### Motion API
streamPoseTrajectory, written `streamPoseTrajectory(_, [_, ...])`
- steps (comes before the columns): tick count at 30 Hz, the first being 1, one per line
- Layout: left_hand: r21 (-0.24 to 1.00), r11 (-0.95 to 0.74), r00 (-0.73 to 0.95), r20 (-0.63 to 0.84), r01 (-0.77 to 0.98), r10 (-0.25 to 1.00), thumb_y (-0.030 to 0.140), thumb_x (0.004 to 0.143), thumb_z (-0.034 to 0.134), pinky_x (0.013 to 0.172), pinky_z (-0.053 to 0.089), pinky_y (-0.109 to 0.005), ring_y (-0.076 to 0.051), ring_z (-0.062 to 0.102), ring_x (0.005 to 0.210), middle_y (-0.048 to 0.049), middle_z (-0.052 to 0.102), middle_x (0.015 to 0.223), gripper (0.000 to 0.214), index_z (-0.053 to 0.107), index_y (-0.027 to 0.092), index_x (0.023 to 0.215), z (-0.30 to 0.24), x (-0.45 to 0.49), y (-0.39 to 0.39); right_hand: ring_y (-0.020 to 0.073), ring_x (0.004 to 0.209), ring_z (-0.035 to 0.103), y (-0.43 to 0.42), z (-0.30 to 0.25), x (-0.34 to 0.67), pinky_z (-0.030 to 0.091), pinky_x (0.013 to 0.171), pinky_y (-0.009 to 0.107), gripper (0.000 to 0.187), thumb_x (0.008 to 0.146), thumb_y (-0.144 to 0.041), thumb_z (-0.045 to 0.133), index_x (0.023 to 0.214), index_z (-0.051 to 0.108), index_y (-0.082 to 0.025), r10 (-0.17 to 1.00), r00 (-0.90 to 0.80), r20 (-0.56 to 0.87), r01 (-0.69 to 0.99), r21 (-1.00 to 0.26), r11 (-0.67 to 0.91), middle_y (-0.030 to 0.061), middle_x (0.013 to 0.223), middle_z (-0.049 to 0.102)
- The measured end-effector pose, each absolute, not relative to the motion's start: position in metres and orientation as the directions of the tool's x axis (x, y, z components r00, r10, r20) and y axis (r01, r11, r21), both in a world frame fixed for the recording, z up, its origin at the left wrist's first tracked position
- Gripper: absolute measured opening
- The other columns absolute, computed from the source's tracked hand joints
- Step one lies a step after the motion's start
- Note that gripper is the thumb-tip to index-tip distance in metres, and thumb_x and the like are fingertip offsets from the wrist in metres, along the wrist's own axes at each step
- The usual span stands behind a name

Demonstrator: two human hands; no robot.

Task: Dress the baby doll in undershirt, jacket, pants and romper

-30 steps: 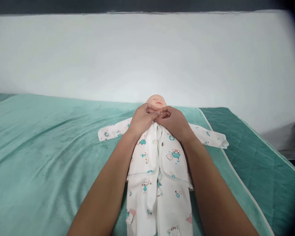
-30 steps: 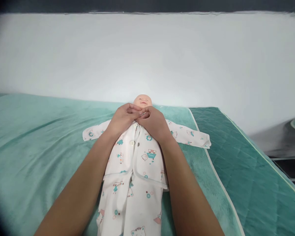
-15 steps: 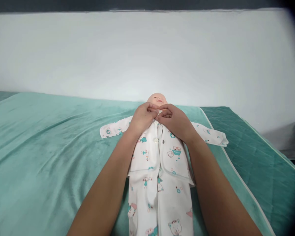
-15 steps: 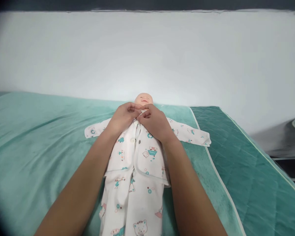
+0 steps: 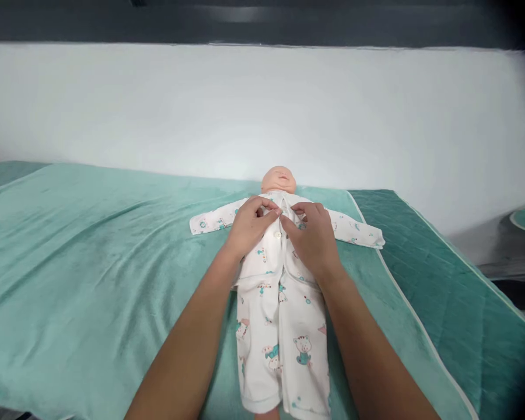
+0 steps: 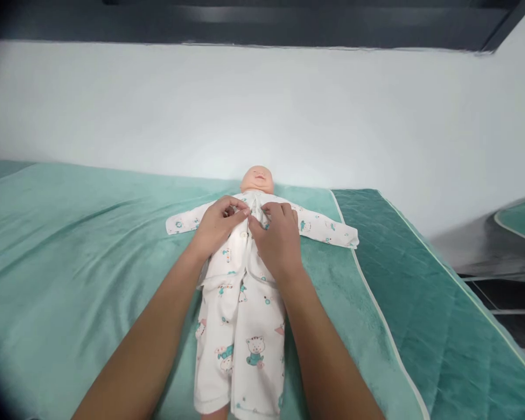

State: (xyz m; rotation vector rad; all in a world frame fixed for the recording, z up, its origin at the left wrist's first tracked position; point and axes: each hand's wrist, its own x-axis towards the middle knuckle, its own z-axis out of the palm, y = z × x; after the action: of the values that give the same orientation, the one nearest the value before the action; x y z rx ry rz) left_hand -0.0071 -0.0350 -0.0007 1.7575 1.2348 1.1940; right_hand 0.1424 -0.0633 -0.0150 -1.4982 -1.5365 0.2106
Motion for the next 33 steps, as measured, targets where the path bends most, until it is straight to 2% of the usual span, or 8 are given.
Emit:
streamPoseTrajectory(6, [0.893, -0.311, 0.16, 0.272, 0.325, 0.949, 0.036, 0.086, 0.063, 0.065, 0.039, -0.026, -0.012, 0.049, 0.068, 0.0005, 0.063, 0.081, 0.017, 0.065, 0.019, 0.087, 0.002, -0.008, -0.032, 0.0177, 0.074, 0.056, -0.063, -0.003, 0.146, 0.043, 0.072, 0.033, 0.016, 0.086, -0.036, 0.058, 0.086, 0.064, -0.021, 0.9, 0.197, 0.389, 0.642, -0.745, 0.181, 0.0018, 0.079, 0.065])
streamPoseTrajectory(10, [0.916, -0.295, 0.133, 0.267, 0.271, 0.954, 0.037, 0.086, 0.063, 0.068, 0.042, -0.026, -0.013, 0.056, 0.073, -0.0005, 0.065, 0.081, 0.019, 0.065, 0.018, 0.084, 0.008, -0.001, -0.034, 0.0144, 0.062, 0.054, -0.063, 0.005, 0.154, 0.041, 0.059, 0.028, 0.02, 0.083, -0.039, 0.062, 0.08, 0.068, -0.021, 0.957, 0.204, 0.208, 0.47, -0.878, 0.091, -0.0002, 0.071, 0.065])
streamPoseTrajectory(13, [0.925, -0.301, 0.132, 0.277, 0.23, 0.952, 0.036, 0.085, 0.064, 0.069, 0.043, -0.026, -0.013, 0.058, 0.074, -0.0005, 0.066, 0.08, 0.018, 0.066, 0.018, 0.085, 0.009, 0.004, -0.036, 0.0129, 0.057, 0.05, -0.063, 0.006, 0.155, 0.038, 0.051, 0.026, 0.023, 0.082, -0.042, 0.064, 0.085, 0.072, -0.021, 0.964, 0.225, 0.141, 0.312, -0.948, 0.066, -0.0003, 0.071, 0.065])
streamPoseTrajectory(20, [0.962, -0.235, 0.195, 0.206, 0.139, 0.959, 0.034, 0.083, 0.067, 0.073, 0.044, -0.026, -0.013, 0.058, 0.076, -0.0017, 0.067, 0.082, 0.017, 0.069, 0.017, 0.086, 0.008, -0.002, -0.033, 0.0164, 0.078, 0.063, -0.063, -0.004, 0.149, 0.048, 0.072, 0.028, 0.022, 0.081, -0.039, 0.068, 0.087, 0.076, -0.02, 0.944, 0.245, 0.222, 0.218, -0.961, 0.169, 0.003, 0.086, 0.074])
streamPoseTrajectory(24, [0.97, -0.215, 0.216, 0.187, 0.116, 0.958, 0.033, 0.082, 0.068, 0.075, 0.044, -0.026, -0.013, 0.059, 0.079, -0.002, 0.068, 0.084, 0.016, 0.069, 0.017, 0.087, 0.007, -0.004, -0.033, 0.0168, 0.079, 0.064, -0.063, -0.008, 0.151, 0.049, 0.069, 0.028, 0.025, 0.08, -0.041, 0.069, 0.092, 0.077, -0.02, 0.952, 0.237, 0.194, 0.122, -0.978, 0.169, 0.003, 0.087, 0.074])
streamPoseTrajectory(27, [0.974, -0.202, 0.21, 0.177, 0.103, 0.962, 0.033, 0.082, 0.068, 0.075, 0.044, -0.026, -0.014, 0.06, 0.079, -0.0026, 0.069, 0.085, 0.017, 0.069, 0.017, 0.086, 0.006, -0.003, -0.033, 0.0161, 0.075, 0.063, -0.064, -0.006, 0.152, 0.048, 0.063, 0.026, 0.027, 0.079, -0.041, 0.07, 0.096, 0.077, -0.021, 0.965, 0.202, 0.168, 0.146, -0.979, 0.14, 0.0028, 0.086, 0.073])
streamPoseTrajectory(33, [0.97, -0.215, 0.171, 0.194, 0.115, 0.966, 0.032, 0.078, 0.072, 0.075, 0.046, -0.028, -0.014, 0.061, 0.078, -0.0032, 0.069, 0.083, 0.017, 0.066, 0.017, 0.082, 0.001, -0.002, -0.03, 0.0152, 0.077, 0.063, -0.065, -0.001, 0.152, 0.05, 0.07, 0.028, 0.027, 0.075, -0.036, 0.074, 0.098, 0.073, -0.02, 0.979, 0.137, 0.153, 0.218, -0.968, 0.121, 0.0024, 0.087, 0.073])
